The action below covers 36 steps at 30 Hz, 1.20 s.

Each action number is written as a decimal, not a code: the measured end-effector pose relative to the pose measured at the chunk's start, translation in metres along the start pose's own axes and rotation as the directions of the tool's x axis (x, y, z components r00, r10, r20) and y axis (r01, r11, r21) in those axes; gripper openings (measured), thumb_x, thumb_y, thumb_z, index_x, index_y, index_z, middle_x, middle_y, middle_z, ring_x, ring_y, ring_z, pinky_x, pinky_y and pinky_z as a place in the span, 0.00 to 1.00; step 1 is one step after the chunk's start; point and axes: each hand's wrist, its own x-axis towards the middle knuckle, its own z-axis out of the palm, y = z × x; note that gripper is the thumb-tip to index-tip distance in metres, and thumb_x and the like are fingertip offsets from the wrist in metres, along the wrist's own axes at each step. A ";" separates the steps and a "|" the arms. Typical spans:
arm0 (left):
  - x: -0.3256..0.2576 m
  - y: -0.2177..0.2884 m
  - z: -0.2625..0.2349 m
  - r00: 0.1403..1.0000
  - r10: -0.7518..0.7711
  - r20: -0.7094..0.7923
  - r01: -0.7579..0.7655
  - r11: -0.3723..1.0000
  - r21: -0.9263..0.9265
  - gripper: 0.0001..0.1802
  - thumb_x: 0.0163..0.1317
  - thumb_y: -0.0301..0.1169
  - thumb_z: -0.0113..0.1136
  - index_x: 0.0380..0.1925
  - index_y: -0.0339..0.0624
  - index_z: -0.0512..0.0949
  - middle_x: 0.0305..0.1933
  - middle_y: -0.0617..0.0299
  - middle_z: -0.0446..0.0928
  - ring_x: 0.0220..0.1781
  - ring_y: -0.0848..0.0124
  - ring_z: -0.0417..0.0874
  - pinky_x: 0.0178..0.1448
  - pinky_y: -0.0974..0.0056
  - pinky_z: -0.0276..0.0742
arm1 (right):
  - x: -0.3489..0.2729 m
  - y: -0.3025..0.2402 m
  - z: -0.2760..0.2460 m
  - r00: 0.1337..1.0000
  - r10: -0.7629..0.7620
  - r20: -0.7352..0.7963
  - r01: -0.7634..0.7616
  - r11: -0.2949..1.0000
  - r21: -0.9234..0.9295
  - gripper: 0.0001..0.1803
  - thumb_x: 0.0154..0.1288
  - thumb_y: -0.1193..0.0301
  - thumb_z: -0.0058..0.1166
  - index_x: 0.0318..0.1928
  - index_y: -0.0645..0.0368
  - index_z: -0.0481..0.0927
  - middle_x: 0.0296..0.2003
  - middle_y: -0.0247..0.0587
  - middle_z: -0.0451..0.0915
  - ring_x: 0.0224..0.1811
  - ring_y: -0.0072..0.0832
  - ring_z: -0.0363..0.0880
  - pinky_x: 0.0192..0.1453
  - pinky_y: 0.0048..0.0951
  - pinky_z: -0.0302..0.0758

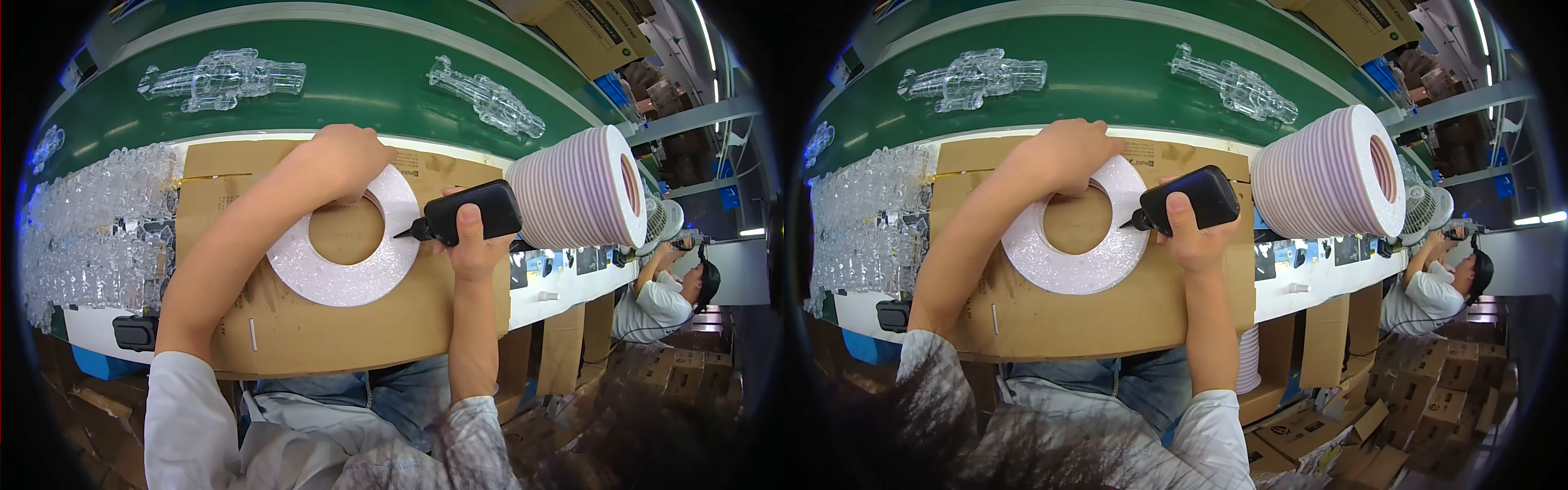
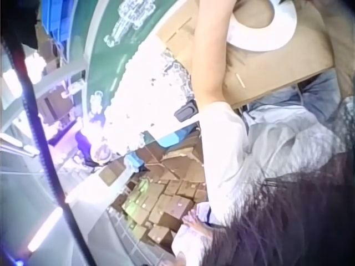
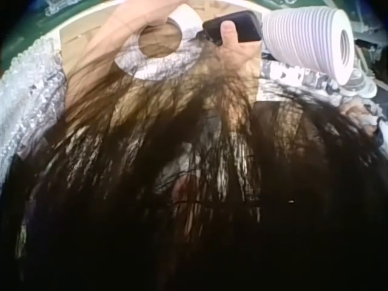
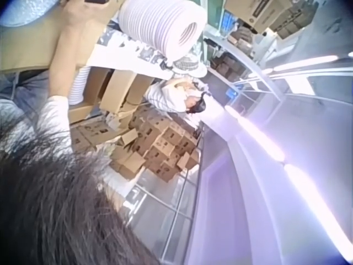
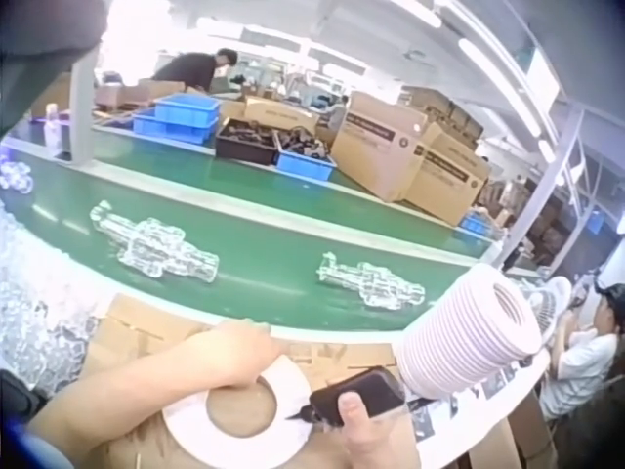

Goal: Unboxing circular LED lighting components and applying glue or sealant at a factory assembly station.

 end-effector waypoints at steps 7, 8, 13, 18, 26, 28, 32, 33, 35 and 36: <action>0.000 0.000 -0.003 0.999 -0.013 0.046 0.014 1.000 -0.017 0.28 0.35 0.20 0.66 0.43 0.42 0.76 0.43 0.49 0.76 0.44 0.54 0.80 0.44 0.56 0.79 | 0.000 -0.002 -0.005 0.999 0.022 -0.025 -0.023 0.999 -0.029 0.26 0.54 0.56 0.59 0.40 0.68 0.68 0.30 0.51 0.78 0.16 0.27 0.75 0.08 0.22 0.68; 0.000 0.001 -0.004 0.996 -0.021 0.088 0.024 0.999 -0.027 0.29 0.36 0.20 0.65 0.45 0.43 0.74 0.45 0.48 0.74 0.46 0.52 0.78 0.46 0.56 0.78 | 0.001 -0.004 -0.004 0.998 -0.013 -0.062 0.011 1.000 -0.020 0.26 0.54 0.56 0.59 0.39 0.67 0.69 0.30 0.51 0.78 0.16 0.27 0.75 0.08 0.22 0.67; 0.000 0.001 -0.004 0.997 -0.018 0.078 0.020 1.000 -0.021 0.29 0.36 0.20 0.65 0.44 0.43 0.74 0.45 0.48 0.74 0.46 0.52 0.78 0.46 0.55 0.78 | 0.007 -0.002 -0.017 0.987 -0.088 -0.137 0.083 0.996 -0.042 0.22 0.54 0.58 0.58 0.36 0.65 0.69 0.28 0.49 0.78 0.15 0.26 0.74 0.07 0.21 0.64; -0.001 0.000 -0.003 0.998 -0.016 0.068 0.019 0.999 -0.034 0.29 0.35 0.19 0.64 0.45 0.42 0.74 0.44 0.48 0.74 0.46 0.52 0.78 0.46 0.55 0.77 | 0.012 0.003 -0.023 0.977 -0.206 -0.058 0.202 0.977 -0.072 0.19 0.54 0.63 0.59 0.37 0.65 0.70 0.27 0.49 0.79 0.17 0.24 0.74 0.12 0.21 0.67; 0.002 -0.004 0.005 1.000 0.007 -0.021 -0.007 1.000 -0.017 0.27 0.31 0.19 0.65 0.40 0.41 0.77 0.39 0.50 0.79 0.42 0.56 0.81 0.41 0.57 0.80 | 0.008 -0.009 -0.018 0.994 -0.104 -0.020 0.101 0.988 -0.113 0.18 0.55 0.63 0.60 0.34 0.67 0.74 0.27 0.47 0.80 0.24 0.25 0.76 0.27 0.24 0.74; 0.003 -0.003 0.003 1.000 0.008 -0.015 -0.008 1.000 -0.017 0.27 0.31 0.19 0.65 0.40 0.41 0.77 0.39 0.50 0.79 0.42 0.55 0.81 0.41 0.57 0.80 | 0.008 -0.011 -0.016 0.992 -0.120 -0.027 0.116 0.985 -0.126 0.18 0.55 0.63 0.60 0.33 0.68 0.75 0.27 0.47 0.80 0.25 0.25 0.76 0.29 0.24 0.75; 0.001 -0.003 0.003 1.000 0.010 -0.027 -0.011 1.000 -0.016 0.28 0.31 0.19 0.66 0.41 0.42 0.77 0.40 0.51 0.79 0.43 0.55 0.81 0.42 0.57 0.80 | 0.010 -0.011 -0.016 0.993 -0.120 -0.017 0.117 0.984 -0.134 0.17 0.56 0.63 0.59 0.33 0.68 0.75 0.26 0.46 0.80 0.26 0.25 0.77 0.33 0.25 0.75; 0.002 -0.003 0.003 1.000 0.011 -0.027 -0.012 1.000 -0.016 0.28 0.31 0.19 0.66 0.41 0.42 0.77 0.40 0.51 0.79 0.43 0.55 0.81 0.42 0.57 0.80 | 0.010 -0.011 -0.017 0.992 -0.124 -0.011 0.121 0.983 -0.135 0.17 0.56 0.63 0.59 0.32 0.68 0.75 0.27 0.46 0.80 0.26 0.26 0.77 0.33 0.26 0.75; 0.002 -0.003 0.001 1.000 0.012 0.000 -0.012 1.000 -0.015 0.28 0.32 0.20 0.66 0.41 0.42 0.77 0.40 0.51 0.79 0.43 0.55 0.81 0.42 0.57 0.80 | 0.010 -0.012 -0.016 0.993 -0.116 -0.016 0.112 0.984 -0.139 0.18 0.55 0.62 0.60 0.32 0.68 0.75 0.27 0.46 0.80 0.26 0.26 0.77 0.33 0.26 0.75; 0.002 -0.003 0.001 1.000 0.012 0.000 -0.012 1.000 -0.014 0.28 0.32 0.20 0.66 0.41 0.42 0.77 0.40 0.51 0.79 0.43 0.55 0.81 0.42 0.57 0.80 | 0.010 -0.012 -0.016 0.994 -0.107 -0.021 0.103 0.985 -0.141 0.18 0.55 0.62 0.60 0.31 0.68 0.75 0.27 0.46 0.80 0.27 0.26 0.77 0.34 0.26 0.75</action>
